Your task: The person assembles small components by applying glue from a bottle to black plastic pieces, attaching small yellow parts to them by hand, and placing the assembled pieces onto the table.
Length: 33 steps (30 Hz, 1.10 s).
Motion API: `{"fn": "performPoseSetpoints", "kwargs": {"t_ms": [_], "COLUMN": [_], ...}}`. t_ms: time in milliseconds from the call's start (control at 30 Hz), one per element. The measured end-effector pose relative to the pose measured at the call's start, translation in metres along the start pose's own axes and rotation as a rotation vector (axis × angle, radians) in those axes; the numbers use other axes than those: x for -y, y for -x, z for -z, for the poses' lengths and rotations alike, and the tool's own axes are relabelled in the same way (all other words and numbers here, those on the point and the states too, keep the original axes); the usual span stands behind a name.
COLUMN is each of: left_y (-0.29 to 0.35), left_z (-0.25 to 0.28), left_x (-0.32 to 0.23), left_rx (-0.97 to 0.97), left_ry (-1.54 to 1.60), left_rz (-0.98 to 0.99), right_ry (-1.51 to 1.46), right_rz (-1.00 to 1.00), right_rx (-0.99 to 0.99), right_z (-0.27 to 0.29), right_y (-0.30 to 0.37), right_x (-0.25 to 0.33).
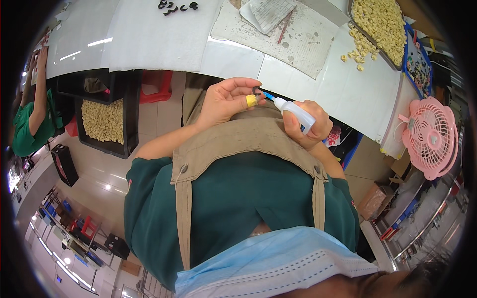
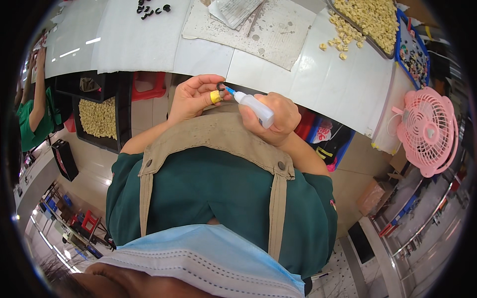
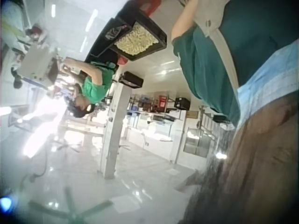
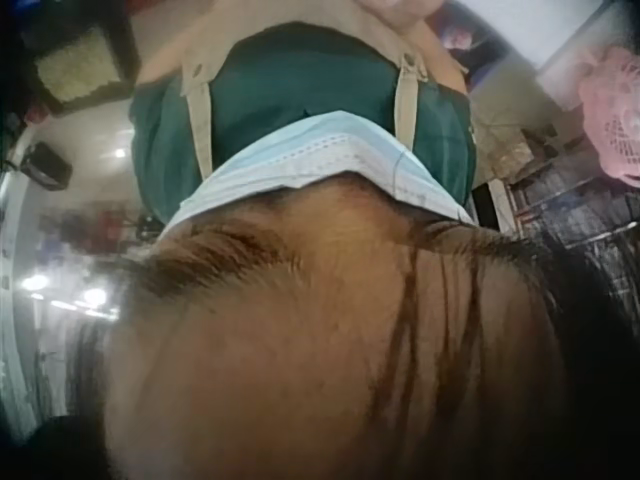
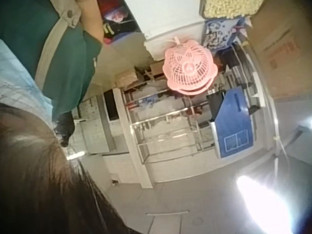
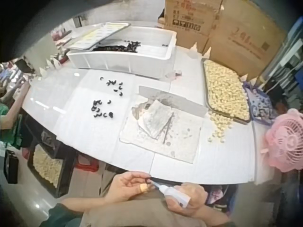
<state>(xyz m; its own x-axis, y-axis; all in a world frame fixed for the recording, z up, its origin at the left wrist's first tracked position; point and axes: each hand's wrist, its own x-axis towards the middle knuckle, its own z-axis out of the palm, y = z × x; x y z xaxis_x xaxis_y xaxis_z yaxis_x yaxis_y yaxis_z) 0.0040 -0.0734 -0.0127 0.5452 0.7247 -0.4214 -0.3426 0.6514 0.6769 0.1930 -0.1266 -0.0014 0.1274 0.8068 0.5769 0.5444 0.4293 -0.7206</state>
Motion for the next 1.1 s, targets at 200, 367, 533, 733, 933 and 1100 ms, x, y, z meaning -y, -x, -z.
{"fn": "performPoseSetpoints", "kwargs": {"t_ms": [200, 367, 533, 733, 933, 1100], "left_y": [0.0000, 0.0007, -0.0002, -0.0001, -0.0005, -0.0014], "left_z": [-0.0008, -0.0008, -0.0008, -0.0009, -0.0007, 0.0003], "left_x": [-0.0001, 0.0003, 0.0008, 0.0020, 0.0017, 0.0025], "left_rx": [-0.002, 0.000, -0.004, 0.002, 0.008, 0.012], "left_ry": [-0.009, -0.006, 0.005, -0.013, -0.009, -0.028], "left_rz": [0.005, 0.007, 0.017, -0.024, -0.075, -0.084], "right_ry": [-0.018, -0.010, 0.006, -0.023, -0.035, -0.017], "right_rz": [-0.033, -0.030, -0.043, -0.017, 0.007, 0.031], "right_rx": [0.020, 0.030, 0.003, -0.024, 0.008, -0.001], "right_z": [-0.0002, 0.0010, 0.0016, 0.0019, 0.0030, 0.0017], "right_y": [-0.0001, -0.0003, 0.0010, 0.0027, 0.0024, 0.0004], "right_x": [0.0007, 0.0020, 0.0005, 0.0004, -0.0002, 0.0006]}}
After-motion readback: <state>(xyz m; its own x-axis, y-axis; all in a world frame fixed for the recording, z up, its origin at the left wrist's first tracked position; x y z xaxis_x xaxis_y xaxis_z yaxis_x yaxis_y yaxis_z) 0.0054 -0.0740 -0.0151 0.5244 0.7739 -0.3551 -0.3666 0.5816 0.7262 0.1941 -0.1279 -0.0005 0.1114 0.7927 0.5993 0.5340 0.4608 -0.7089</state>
